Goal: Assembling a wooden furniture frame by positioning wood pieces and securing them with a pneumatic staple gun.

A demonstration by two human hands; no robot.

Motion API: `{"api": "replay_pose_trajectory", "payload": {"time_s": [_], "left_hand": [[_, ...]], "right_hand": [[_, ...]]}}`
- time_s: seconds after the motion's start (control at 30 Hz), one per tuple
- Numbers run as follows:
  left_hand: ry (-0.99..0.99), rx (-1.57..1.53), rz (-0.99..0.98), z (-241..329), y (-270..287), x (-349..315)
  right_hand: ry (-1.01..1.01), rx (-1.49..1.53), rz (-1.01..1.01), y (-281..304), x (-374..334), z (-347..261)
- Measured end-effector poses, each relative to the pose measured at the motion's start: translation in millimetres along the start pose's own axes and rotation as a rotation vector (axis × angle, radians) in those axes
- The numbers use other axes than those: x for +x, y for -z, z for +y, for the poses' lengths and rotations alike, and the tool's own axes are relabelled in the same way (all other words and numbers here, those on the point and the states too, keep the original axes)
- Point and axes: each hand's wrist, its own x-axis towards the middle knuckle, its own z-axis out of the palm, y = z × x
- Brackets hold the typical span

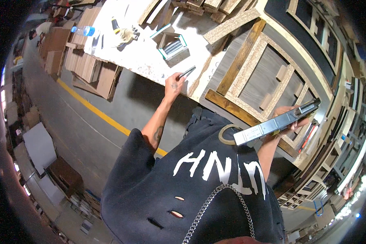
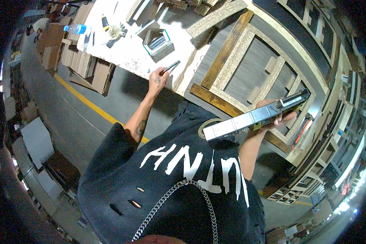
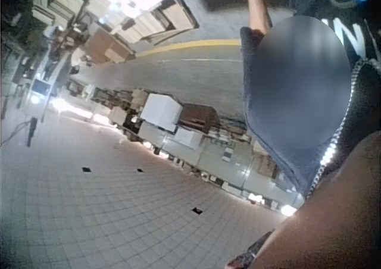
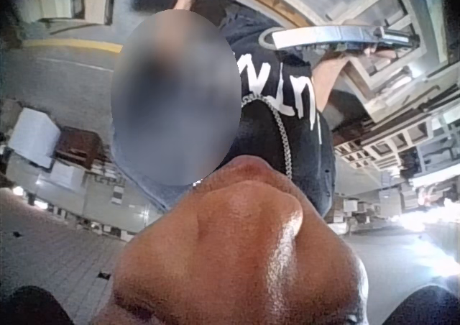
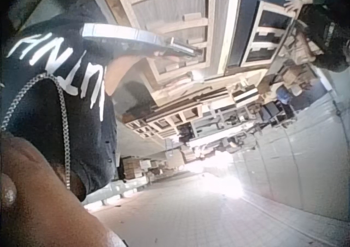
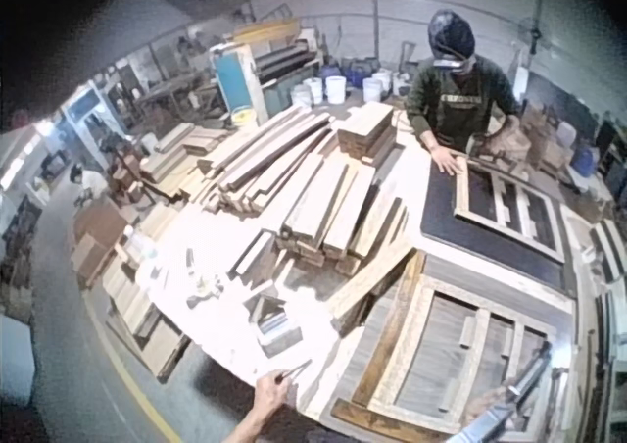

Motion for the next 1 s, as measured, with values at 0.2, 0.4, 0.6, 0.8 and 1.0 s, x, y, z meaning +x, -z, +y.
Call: {"api": "replay_pose_trajectory", "payload": {"time_s": [0.2, 0.4, 0.6, 0.8, 1.0], "left_hand": [[0.019, 0.048, -0.002, 9.2, -2.3, 5.3], [-0.523, 0.486, 0.147, -2.2, -1.6, 10.7], [-0.438, 0.467, 0.081, -22.5, -1.9, 10.8], [-0.384, 0.411, -0.004, -1.6, -4.3, 4.9], [-0.426, 0.533, 0.003, -5.4, -13.8, -11.3]], "right_hand": [[-0.127, -0.109, -0.002, -0.3, 1.9, -1.6], [-0.131, -0.063, 0.031, 3.3, -3.8, -9.6], [-0.162, -0.176, -0.052, 22.5, -8.7, -35.4], [-0.069, -0.272, 0.049, 52.6, -29.8, -76.7], [0.002, -0.294, 0.156, 48.9, -28.8, -69.3]]}}
